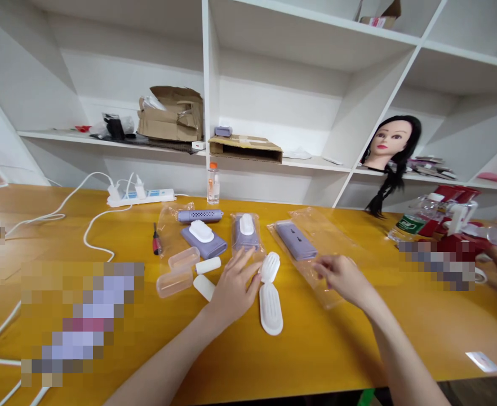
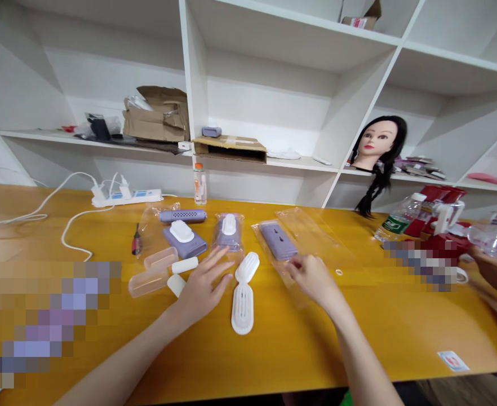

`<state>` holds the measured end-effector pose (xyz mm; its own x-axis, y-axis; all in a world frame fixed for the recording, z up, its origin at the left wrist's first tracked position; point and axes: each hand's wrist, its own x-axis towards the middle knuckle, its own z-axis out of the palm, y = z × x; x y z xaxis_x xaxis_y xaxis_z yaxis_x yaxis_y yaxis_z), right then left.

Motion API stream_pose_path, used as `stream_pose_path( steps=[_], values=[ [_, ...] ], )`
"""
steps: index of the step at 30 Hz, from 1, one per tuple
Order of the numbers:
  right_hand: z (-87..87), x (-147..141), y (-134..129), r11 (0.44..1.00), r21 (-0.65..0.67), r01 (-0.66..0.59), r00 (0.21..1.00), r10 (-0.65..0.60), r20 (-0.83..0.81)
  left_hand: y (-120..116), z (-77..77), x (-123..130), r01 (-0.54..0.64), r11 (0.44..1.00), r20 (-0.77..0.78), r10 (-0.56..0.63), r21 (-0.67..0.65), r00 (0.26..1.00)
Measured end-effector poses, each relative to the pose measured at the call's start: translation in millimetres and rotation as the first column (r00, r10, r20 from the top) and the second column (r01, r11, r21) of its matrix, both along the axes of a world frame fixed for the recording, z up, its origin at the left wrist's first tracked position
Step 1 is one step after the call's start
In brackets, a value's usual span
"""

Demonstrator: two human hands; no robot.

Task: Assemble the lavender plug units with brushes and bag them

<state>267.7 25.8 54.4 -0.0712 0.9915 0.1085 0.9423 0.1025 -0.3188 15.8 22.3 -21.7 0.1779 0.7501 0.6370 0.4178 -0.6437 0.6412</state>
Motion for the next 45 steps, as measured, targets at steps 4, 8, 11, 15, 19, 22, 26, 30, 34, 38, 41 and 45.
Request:
stream_pose_path(
  steps=[4,8,11,15,19,22,26,30,34,38,41,45],
  values=[
    [-22.2,29.6,-18.7,0.979,-0.096,0.178,0.941,-0.141,0.307,-10.3,3.4,3.2,0.166,0.980,-0.179,-0.144,0.111,0.973],
    [-56.6,33.7,-14.8,0.991,-0.009,0.132,0.918,-0.119,0.378,-17.9,7.0,5.1,0.354,0.934,-0.328,-0.321,0.043,0.888],
    [-73.7,30.8,-11.3,0.991,0.117,-0.059,0.930,0.012,0.368,-17.7,5.8,7.0,0.403,0.915,-0.370,-0.381,-0.019,0.847],
    [-87.7,32.5,-5.3,0.967,0.150,-0.205,0.925,0.142,0.352,-13.7,3.1,7.6,0.353,0.936,-0.346,-0.333,-0.004,0.877],
    [-93.0,35.5,5.2,0.966,0.139,-0.217,0.924,0.157,0.349,-11.5,3.6,6.8,0.294,0.956,-0.312,-0.274,0.019,0.910],
    [-87.9,33.9,13.3,0.963,0.139,-0.230,0.926,0.173,0.336,-11.6,5.2,7.0,0.306,0.952,-0.305,-0.286,0.020,0.908],
    [-81.4,30.1,20.9,0.959,0.101,-0.263,0.927,0.222,0.302,-12.4,6.9,7.6,0.352,0.936,-0.342,-0.336,-0.016,0.878],
    [-88.5,28.4,23.1,0.927,0.251,-0.278,0.930,0.194,0.313,-11.9,5.7,8.3,0.372,0.928,-0.330,-0.352,-0.003,0.876],
    [-96.2,27.8,20.9,0.860,0.397,-0.319,0.926,0.193,0.325,-12.1,2.1,9.9,0.358,0.930,-0.316,-0.316,0.086,0.895],
    [-97.0,22.4,14.8,0.860,0.427,-0.281,0.930,0.133,0.343,-13.3,0.9,11.5,0.355,0.924,-0.325,-0.295,0.144,0.898],
    [-98.8,15.1,7.8,0.894,0.394,-0.214,0.924,0.055,0.377,-13.1,1.5,12.2,0.357,0.922,-0.334,-0.293,0.151,0.896],
    [-103.9,6.4,-6.3,0.906,0.384,-0.179,0.895,-0.012,0.445,-13.0,1.4,12.5,0.370,0.918,-0.342,-0.305,0.142,0.889]
  ],
)
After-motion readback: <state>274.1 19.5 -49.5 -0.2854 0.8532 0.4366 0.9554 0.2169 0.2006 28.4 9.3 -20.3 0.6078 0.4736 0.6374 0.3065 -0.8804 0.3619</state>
